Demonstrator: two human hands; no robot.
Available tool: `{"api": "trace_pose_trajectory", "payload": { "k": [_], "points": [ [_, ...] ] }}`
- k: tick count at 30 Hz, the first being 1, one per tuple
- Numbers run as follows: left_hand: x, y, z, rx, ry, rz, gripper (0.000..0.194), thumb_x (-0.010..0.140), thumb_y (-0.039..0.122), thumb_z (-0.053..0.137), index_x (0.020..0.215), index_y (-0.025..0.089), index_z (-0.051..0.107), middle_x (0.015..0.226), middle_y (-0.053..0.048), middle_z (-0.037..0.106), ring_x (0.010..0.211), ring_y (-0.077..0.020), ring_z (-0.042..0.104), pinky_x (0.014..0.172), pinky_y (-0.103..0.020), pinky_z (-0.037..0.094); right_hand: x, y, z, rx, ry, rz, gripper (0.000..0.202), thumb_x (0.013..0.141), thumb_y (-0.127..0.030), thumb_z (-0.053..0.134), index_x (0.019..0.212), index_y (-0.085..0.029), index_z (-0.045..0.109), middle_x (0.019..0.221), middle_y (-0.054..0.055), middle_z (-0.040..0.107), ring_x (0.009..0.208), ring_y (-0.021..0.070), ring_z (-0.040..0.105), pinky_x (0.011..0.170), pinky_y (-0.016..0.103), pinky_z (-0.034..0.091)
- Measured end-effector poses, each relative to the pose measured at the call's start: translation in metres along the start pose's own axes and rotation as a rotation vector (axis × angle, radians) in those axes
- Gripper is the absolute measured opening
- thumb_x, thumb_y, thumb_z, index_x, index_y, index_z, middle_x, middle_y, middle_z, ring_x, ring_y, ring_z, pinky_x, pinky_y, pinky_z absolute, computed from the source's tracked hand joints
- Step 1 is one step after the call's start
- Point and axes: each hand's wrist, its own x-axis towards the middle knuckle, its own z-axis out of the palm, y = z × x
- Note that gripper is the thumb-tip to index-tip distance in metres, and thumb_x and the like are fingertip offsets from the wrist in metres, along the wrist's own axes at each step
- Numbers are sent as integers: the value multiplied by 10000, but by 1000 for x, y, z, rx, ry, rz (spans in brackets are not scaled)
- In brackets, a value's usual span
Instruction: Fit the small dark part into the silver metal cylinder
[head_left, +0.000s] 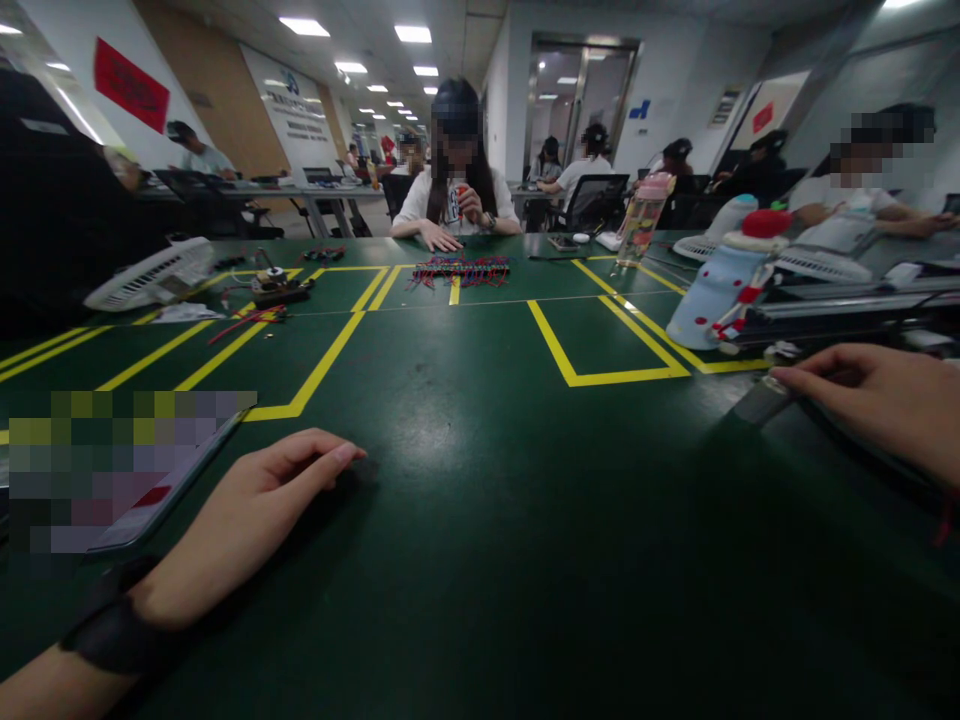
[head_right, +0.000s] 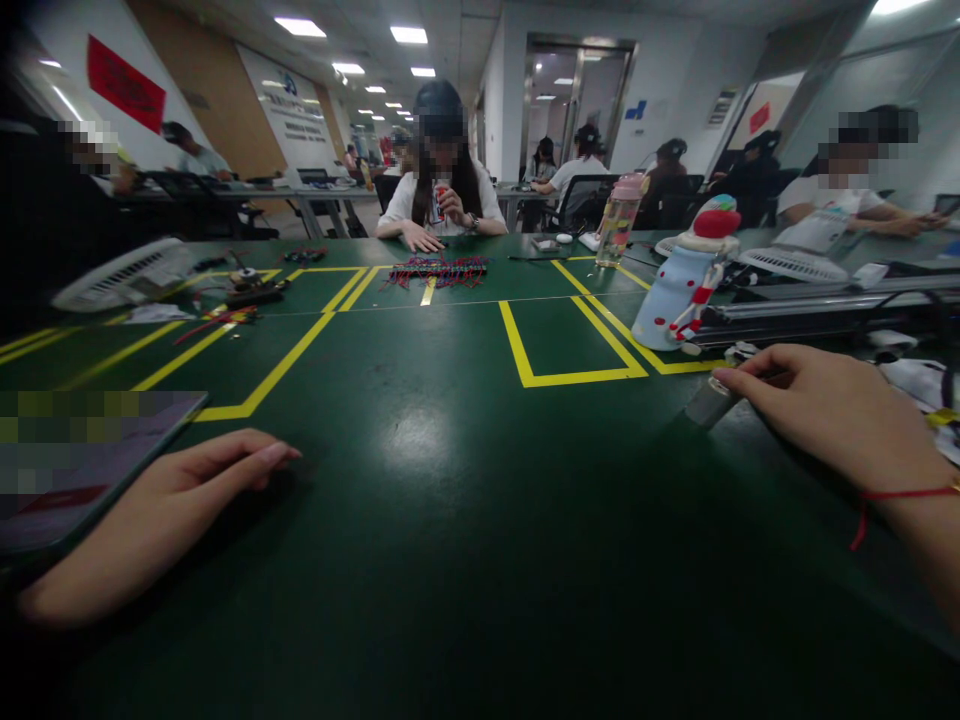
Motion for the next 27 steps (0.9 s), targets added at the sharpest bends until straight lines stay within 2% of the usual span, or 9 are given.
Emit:
{"api": "trace_pose_trajectory", "payload": {
  "k": [5,9,12,14,17,19,23,25,27],
  "points": [
    [1,-3,0,4,-10,3,361,853,540,473,991,241,622,836,24,615,842,-193,552,738,-270,369,3,2,-1,134,-53,-21,483,688,-622,581,940,-228,702,859,99,692,646,205,588,579,312,378],
    [1,-1,0,14,-4,3,356,853,538,480,987,239,620,855,24,617,858,-193,553,753,-270,362,5,5,-4,207,-111,28,566,632,-627,645,1033,-229,676,961,100,683,703,196,595,628,324,394],
    [1,-1,0,14,-3,5,350,856,530,482,993,239,620,843,28,612,842,-190,553,746,-267,363,5,7,0,267,-173,29,621,533,-614,726,1001,-211,660,958,83,680,756,194,608,687,326,424],
    [1,-1,0,11,-6,5,350,855,530,482,999,241,619,847,26,618,846,-194,556,746,-269,367,1,0,4,285,-110,-9,585,532,-580,744,967,-200,658,927,74,682,779,200,619,717,335,444],
    [1,0,1,7,-7,3,355,846,535,488,997,242,622,873,16,637,869,-205,564,759,-278,375,-20,-33,10,430,80,-137,506,618,-530,716,981,-186,643,917,73,679,778,195,635,716,338,487],
    [0,4,1,3,-10,0,352,846,527,491,997,238,623,905,8,644,888,-211,567,768,-284,379,-43,-70,13,634,107,-305,457,680,-475,694,1019,-177,618,969,80,669,800,185,644,729,332,522],
    [-3,11,1,-2,-9,1,348,851,517,483,983,230,629,889,11,643,875,-207,571,759,-277,389,-91,-152,16,909,-112,-754,314,760,-371,649,1028,-219,588,1051,54,631,920,165,624,807,333,546],
    [-3,10,0,4,5,15,354,845,522,484,975,232,640,850,19,644,849,-202,577,743,-272,396,-109,-183,16,980,-227,-886,269,779,-347,630,1017,-233,578,1037,39,619,917,145,610,800,319,552],
    [-2,8,-2,14,7,24,363,844,524,484,982,231,648,847,15,652,840,-201,584,735,-271,403,-119,-201,19,1009,-291,-940,246,791,-339,612,1007,-231,568,1016,33,607,893,128,599,774,297,553]
  ]
}}
